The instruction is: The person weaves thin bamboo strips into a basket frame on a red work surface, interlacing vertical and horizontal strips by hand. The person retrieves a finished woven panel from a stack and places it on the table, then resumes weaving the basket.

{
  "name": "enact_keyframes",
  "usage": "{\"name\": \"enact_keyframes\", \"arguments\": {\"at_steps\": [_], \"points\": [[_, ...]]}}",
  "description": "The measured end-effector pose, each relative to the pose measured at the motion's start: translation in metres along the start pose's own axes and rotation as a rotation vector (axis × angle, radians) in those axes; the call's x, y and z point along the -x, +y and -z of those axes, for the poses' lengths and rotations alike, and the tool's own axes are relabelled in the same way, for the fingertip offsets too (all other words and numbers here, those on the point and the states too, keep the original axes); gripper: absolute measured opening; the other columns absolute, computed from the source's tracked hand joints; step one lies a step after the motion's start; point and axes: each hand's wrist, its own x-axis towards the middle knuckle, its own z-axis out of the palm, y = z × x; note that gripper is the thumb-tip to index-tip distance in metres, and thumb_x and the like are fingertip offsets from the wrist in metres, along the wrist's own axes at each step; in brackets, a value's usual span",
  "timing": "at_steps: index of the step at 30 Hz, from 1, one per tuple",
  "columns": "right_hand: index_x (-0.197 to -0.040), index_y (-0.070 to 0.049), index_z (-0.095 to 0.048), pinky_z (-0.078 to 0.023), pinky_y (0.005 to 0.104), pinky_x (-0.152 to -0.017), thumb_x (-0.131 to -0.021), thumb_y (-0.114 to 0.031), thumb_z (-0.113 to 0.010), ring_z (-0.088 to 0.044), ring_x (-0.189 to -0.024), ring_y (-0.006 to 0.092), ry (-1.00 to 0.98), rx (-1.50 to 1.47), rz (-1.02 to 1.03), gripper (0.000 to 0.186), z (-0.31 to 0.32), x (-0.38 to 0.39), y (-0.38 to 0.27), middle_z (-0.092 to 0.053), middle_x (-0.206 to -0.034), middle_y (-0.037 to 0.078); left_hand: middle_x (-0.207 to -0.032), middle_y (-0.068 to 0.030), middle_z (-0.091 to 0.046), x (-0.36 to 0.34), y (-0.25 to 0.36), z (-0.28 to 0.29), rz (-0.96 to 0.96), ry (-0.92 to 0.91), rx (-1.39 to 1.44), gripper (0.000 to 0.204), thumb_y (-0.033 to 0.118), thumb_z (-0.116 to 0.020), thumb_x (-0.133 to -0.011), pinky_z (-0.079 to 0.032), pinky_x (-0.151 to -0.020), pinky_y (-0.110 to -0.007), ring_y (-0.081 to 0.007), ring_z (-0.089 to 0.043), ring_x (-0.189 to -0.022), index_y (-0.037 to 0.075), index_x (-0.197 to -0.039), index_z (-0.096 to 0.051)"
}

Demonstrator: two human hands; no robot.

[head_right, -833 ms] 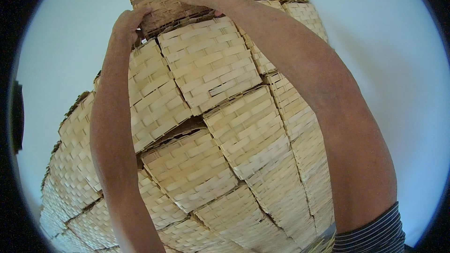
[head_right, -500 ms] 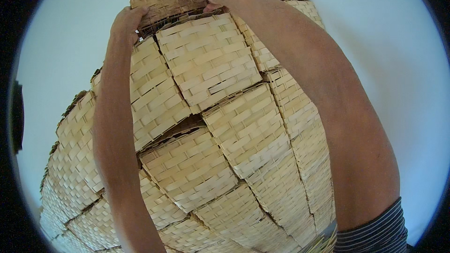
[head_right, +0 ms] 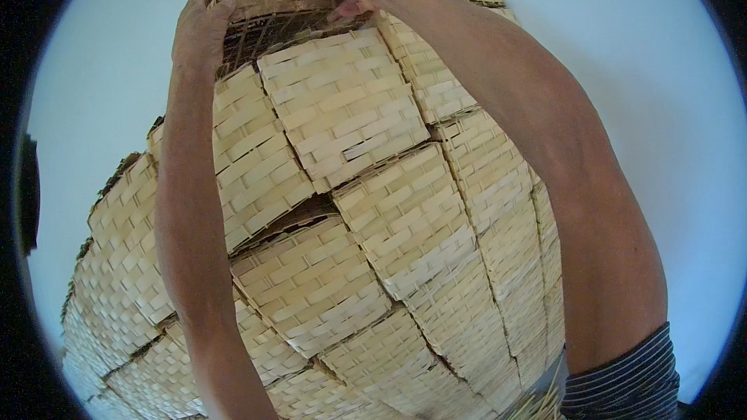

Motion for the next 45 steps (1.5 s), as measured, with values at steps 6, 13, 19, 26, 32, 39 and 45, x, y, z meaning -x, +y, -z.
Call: {"name": "enact_keyframes", "arguments": {"at_steps": [6, 13, 19, 26, 32, 39, 45], "points": [[-0.13, 0.002, -0.056, -0.055, 0.0411, -0.068, -0.096, -0.032, -0.066, -0.067, -0.083, 0.0265, -0.114, -0.059, 0.003, 0.049, 0.008, -0.005, 0.007, -0.06, -0.126, 0.018, -0.125, -0.0255, -0.062, 0.024, 0.032, -0.005, -0.449, 0.419, -0.565, 0.045, -0.001, -0.059, -0.085, -0.054, -0.09, -0.04, -0.0362, -0.063, -0.112, 0.003, -0.13, -0.056], [-0.119, -0.005, -0.064, -0.055, 0.0365, -0.084, -0.09, -0.041, -0.07, -0.067, -0.098, 0.0256, 0.022, -0.033, 0.128, 0.048, -0.009, -0.024, 0.03, -0.067, -0.109, 0.013, -0.138, -0.0182, -0.058, 0.041, 0.047, 0.004, -0.156, 0.175, -0.486, 0.06, 0.022, -0.063, -0.09, -0.042, -0.107, -0.045, -0.0355, -0.056, -0.126, 0.008, -0.145, -0.046], [-0.122, -0.003, -0.061, -0.054, 0.0342, -0.09, -0.092, -0.036, -0.071, -0.065, -0.102, 0.0257, -0.067, -0.05, 0.062, 0.046, -0.029, -0.034, 0.031, -0.065, -0.113, 0.01, -0.135, -0.0212, -0.058, 0.06, 0.059, 0.022, -0.009, 0.143, -0.382, 0.059, 0.018, -0.064, -0.086, -0.043, -0.105, -0.043, -0.0359, -0.056, -0.126, 0.002, -0.141, -0.049], [-0.123, -0.001, -0.06, -0.056, 0.0405, -0.076, -0.095, -0.032, -0.067, -0.066, -0.09, 0.0246, -0.069, -0.156, 0.256, 0.043, -0.022, -0.034, -0.001, -0.066, -0.113, 0.014, -0.148, -0.0178, -0.048, 0.06, 0.027, 0.046, -0.113, 0.198, -0.296, 0.065, 0.027, -0.062, -0.094, -0.039, -0.114, -0.044, -0.0353, -0.048, -0.135, 0.009, -0.151, -0.037], [-0.124, -0.002, -0.059, -0.055, 0.0397, -0.084, -0.092, -0.035, -0.071, -0.065, -0.096, 0.0231, -0.125, -0.323, 0.368, 0.048, -0.031, 0.008, -0.036, -0.067, -0.109, 0.011, -0.149, -0.021, -0.045, 0.063, 0.086, 0.063, -0.132, 0.243, 0.094, 0.069, -0.007, -0.058, -0.085, -0.044, -0.108, -0.038, -0.0317, -0.048, -0.134, 0.004, -0.15, -0.036], [-0.128, -0.005, -0.058, -0.056, 0.0387, -0.08, -0.089, -0.041, -0.075, -0.065, -0.091, 0.0241, -0.041, -0.341, 0.408, 0.056, -0.036, 0.097, -0.083, -0.065, -0.11, 0.011, -0.139, -0.011, -0.054, 0.095, 0.165, 0.118, -0.324, 0.29, -0.056, 0.068, -0.012, -0.056, -0.086, -0.047, -0.103, -0.039, -0.025, -0.052, -0.128, 0.009, -0.149, -0.041], [-0.133, -0.004, -0.053, -0.056, 0.0407, -0.085, -0.097, -0.04, -0.065, -0.063, -0.099, 0.0268, -0.113, -0.47, 0.383, 0.053, -0.067, 0.175, -0.096, -0.059, -0.125, 0.009, -0.141, -0.0107, -0.052, 0.13, 0.224, 0.158, -0.325, 0.313, -0.004, 0.069, -0.013, -0.053, -0.08, -0.046, -0.105, -0.038, -0.0242, -0.049, -0.132, 0.006, -0.146, -0.043]]}}
